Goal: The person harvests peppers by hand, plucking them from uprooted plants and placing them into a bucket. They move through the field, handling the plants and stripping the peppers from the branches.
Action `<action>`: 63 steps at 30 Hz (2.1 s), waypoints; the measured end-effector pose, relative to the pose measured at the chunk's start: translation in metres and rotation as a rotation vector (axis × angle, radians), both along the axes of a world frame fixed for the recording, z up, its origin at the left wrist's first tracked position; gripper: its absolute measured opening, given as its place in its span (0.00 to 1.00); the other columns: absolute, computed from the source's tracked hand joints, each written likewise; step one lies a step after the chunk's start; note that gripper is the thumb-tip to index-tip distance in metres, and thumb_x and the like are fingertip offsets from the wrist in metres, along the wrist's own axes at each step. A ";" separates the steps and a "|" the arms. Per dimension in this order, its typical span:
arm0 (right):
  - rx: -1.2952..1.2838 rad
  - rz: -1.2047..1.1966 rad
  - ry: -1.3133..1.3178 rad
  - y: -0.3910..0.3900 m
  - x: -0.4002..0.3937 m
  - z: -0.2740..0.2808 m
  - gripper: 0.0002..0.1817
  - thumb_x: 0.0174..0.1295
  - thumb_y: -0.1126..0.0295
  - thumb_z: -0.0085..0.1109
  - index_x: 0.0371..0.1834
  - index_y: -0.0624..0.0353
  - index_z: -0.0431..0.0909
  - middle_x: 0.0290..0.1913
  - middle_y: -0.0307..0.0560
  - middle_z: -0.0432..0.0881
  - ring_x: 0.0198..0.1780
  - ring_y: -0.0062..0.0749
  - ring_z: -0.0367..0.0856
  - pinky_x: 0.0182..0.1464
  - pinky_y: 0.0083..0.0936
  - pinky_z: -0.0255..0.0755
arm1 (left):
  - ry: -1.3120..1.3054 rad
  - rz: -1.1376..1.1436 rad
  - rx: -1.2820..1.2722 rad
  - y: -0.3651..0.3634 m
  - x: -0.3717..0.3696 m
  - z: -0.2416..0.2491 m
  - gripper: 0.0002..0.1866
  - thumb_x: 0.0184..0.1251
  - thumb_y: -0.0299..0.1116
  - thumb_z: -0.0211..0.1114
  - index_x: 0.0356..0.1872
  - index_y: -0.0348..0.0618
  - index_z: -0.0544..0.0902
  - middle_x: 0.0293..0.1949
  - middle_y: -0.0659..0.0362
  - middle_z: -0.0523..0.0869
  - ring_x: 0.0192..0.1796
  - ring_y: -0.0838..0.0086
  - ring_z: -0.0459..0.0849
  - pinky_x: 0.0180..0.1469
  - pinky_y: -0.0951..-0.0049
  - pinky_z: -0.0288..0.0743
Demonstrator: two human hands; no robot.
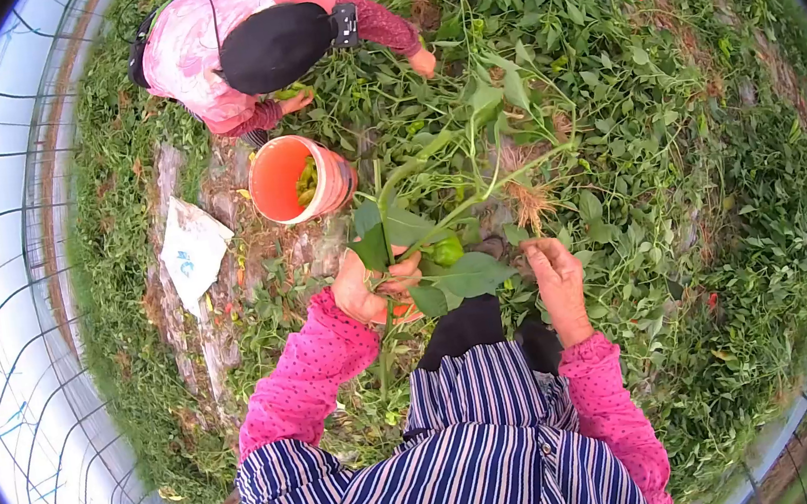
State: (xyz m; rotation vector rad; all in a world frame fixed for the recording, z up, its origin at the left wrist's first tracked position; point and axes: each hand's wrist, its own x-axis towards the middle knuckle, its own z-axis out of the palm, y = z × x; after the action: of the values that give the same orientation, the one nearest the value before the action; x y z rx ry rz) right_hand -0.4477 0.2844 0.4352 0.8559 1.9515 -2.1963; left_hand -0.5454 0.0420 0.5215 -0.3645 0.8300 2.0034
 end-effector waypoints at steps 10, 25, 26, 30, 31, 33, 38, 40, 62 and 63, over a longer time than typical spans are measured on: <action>-0.027 0.468 0.196 0.016 0.006 0.055 0.32 0.48 0.65 0.62 0.58 0.62 0.66 0.52 0.53 0.74 0.54 0.42 0.73 0.58 0.31 0.65 | 0.002 -0.409 0.103 0.076 0.024 -0.011 0.18 0.69 0.31 0.49 0.58 0.39 0.68 0.18 0.67 0.64 0.19 0.83 0.59 0.25 0.80 0.54; 0.208 0.646 0.189 0.064 0.067 0.067 0.24 0.49 0.67 0.58 0.52 0.64 0.72 0.51 0.56 0.75 0.48 0.50 0.75 0.49 0.36 0.69 | 0.240 -0.600 -0.069 0.119 0.060 -0.018 0.22 0.63 0.28 0.60 0.59 0.41 0.70 0.43 0.61 0.81 0.42 0.80 0.78 0.42 0.80 0.73; 0.251 0.580 0.276 0.067 0.065 0.085 0.21 0.51 0.67 0.58 0.48 0.65 0.73 0.45 0.56 0.75 0.46 0.51 0.74 0.46 0.38 0.69 | 0.355 -0.592 -0.165 0.123 0.057 -0.024 0.14 0.60 0.28 0.63 0.47 0.40 0.76 0.44 0.61 0.80 0.45 0.80 0.78 0.44 0.79 0.74; 0.764 0.493 0.353 0.074 0.079 0.076 0.13 0.53 0.65 0.58 0.34 0.64 0.72 0.33 0.51 0.71 0.40 0.48 0.72 0.42 0.40 0.67 | 0.491 -0.741 -0.191 0.128 0.042 0.003 0.08 0.63 0.28 0.59 0.41 0.38 0.77 0.31 0.64 0.79 0.32 0.85 0.75 0.33 0.80 0.71; 0.767 0.493 0.362 0.073 0.076 0.079 0.13 0.53 0.65 0.58 0.34 0.64 0.72 0.33 0.51 0.71 0.40 0.48 0.72 0.42 0.40 0.67 | 0.500 -0.738 -0.193 0.130 0.045 -0.003 0.08 0.63 0.28 0.59 0.41 0.38 0.77 0.31 0.64 0.79 0.32 0.85 0.75 0.33 0.80 0.71; 0.895 0.610 0.337 0.071 0.071 0.085 0.12 0.51 0.67 0.59 0.34 0.63 0.72 0.35 0.51 0.72 0.41 0.48 0.71 0.42 0.38 0.67 | 0.397 -0.568 -0.006 0.120 0.059 -0.043 0.08 0.64 0.30 0.57 0.40 0.37 0.78 0.27 0.65 0.77 0.28 0.85 0.73 0.29 0.81 0.68; 0.950 0.539 0.397 0.066 0.077 0.054 0.13 0.45 0.71 0.59 0.35 0.63 0.73 0.36 0.51 0.73 0.41 0.47 0.70 0.42 0.39 0.68 | -0.143 -0.811 -0.040 0.112 0.063 -0.047 0.14 0.70 0.37 0.50 0.44 0.36 0.75 0.19 0.63 0.72 0.15 0.84 0.61 0.15 0.81 0.52; 0.871 0.548 0.492 0.067 0.074 0.044 0.16 0.42 0.71 0.59 0.37 0.62 0.73 0.38 0.52 0.74 0.43 0.48 0.71 0.42 0.38 0.69 | -0.280 -0.783 0.060 0.114 0.064 -0.046 0.15 0.70 0.38 0.49 0.44 0.36 0.75 0.18 0.65 0.69 0.14 0.84 0.59 0.15 0.82 0.51; -0.124 -0.734 0.062 0.106 0.077 -0.039 0.12 0.68 0.64 0.46 0.31 0.59 0.75 0.30 0.41 0.80 0.32 0.24 0.75 0.38 0.23 0.70 | -0.017 0.361 -0.354 0.048 -0.040 0.061 0.18 0.70 0.47 0.48 0.44 0.41 0.71 0.26 0.63 0.73 0.16 0.81 0.63 0.24 0.74 0.64; -0.154 -0.646 0.017 0.083 0.063 -0.030 0.12 0.68 0.65 0.46 0.32 0.59 0.75 0.29 0.41 0.80 0.31 0.25 0.76 0.39 0.23 0.70 | -0.030 0.499 -0.525 0.050 -0.041 0.063 0.17 0.71 0.46 0.48 0.42 0.40 0.71 0.23 0.64 0.72 0.15 0.81 0.62 0.23 0.75 0.63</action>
State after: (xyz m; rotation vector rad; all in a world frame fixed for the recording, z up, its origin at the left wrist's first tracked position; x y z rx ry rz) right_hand -0.3851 0.3673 0.4051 1.6202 1.6295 -2.6261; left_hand -0.5869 0.0920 0.5849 -0.9780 1.3473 2.1919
